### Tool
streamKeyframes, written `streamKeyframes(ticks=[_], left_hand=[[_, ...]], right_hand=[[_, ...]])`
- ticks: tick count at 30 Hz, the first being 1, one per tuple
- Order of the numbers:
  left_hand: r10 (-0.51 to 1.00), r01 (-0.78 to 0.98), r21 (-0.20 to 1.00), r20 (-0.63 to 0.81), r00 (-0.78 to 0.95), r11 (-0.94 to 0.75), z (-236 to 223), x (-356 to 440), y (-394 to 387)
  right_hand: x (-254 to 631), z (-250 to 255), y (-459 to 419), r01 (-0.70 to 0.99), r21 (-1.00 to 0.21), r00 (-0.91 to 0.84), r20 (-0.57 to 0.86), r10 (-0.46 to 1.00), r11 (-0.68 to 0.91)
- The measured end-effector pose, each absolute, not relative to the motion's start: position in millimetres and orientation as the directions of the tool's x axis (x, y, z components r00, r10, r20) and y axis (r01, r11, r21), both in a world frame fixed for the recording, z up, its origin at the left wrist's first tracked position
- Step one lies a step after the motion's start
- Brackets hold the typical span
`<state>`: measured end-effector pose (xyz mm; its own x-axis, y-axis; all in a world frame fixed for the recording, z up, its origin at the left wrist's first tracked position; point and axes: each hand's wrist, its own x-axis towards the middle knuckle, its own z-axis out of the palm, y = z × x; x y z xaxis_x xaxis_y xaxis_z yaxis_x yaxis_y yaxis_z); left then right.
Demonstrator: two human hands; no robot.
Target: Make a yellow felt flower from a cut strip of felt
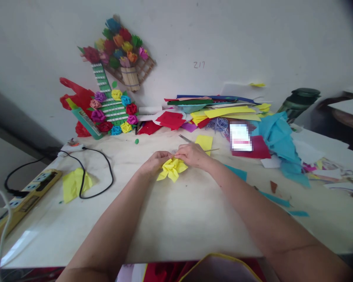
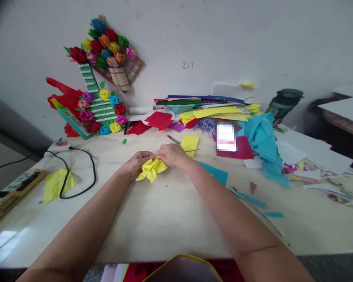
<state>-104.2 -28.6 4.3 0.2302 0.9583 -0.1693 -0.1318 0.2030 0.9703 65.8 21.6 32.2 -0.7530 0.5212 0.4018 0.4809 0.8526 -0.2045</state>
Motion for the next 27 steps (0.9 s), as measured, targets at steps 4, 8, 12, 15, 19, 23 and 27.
streamKeyframes(ticks=[4,8,12,15,19,23,27], left_hand=[[0.950,-0.157,0.962,-0.179,0.257,0.223,4.4,-106.6,-27.5],[0.941,-0.163,0.954,-0.201,0.272,0.251,4.6,-107.7,-25.9],[0.945,-0.164,0.950,-0.221,0.243,0.264,6.6,-106.1,-25.1],[0.947,-0.163,0.949,-0.229,0.225,0.269,8.1,-105.3,-24.8],[0.945,-0.162,0.945,-0.248,0.213,0.285,8.7,-105.3,-24.7],[0.943,-0.179,0.941,-0.247,0.223,0.289,9.7,-104.9,-25.7],[0.945,-0.175,0.945,-0.233,0.229,0.275,10.8,-104.8,-26.6]], right_hand=[[64.9,31.7,21.7,0.477,-0.209,-0.750,0.409,0.520,0.853],[65.0,32.4,20.6,0.475,-0.227,-0.744,0.412,0.526,0.850],[64.2,31.7,20.0,0.469,-0.240,-0.737,0.424,0.527,0.850],[63.2,30.6,19.9,0.467,-0.244,-0.729,0.436,0.527,0.850],[63.2,30.2,20.0,0.480,-0.248,-0.715,0.444,0.540,0.841],[64.2,29.9,20.9,0.474,-0.261,-0.709,0.453,0.541,0.841],[64.4,29.0,22.2,0.460,-0.287,-0.707,0.453,0.543,0.840]])
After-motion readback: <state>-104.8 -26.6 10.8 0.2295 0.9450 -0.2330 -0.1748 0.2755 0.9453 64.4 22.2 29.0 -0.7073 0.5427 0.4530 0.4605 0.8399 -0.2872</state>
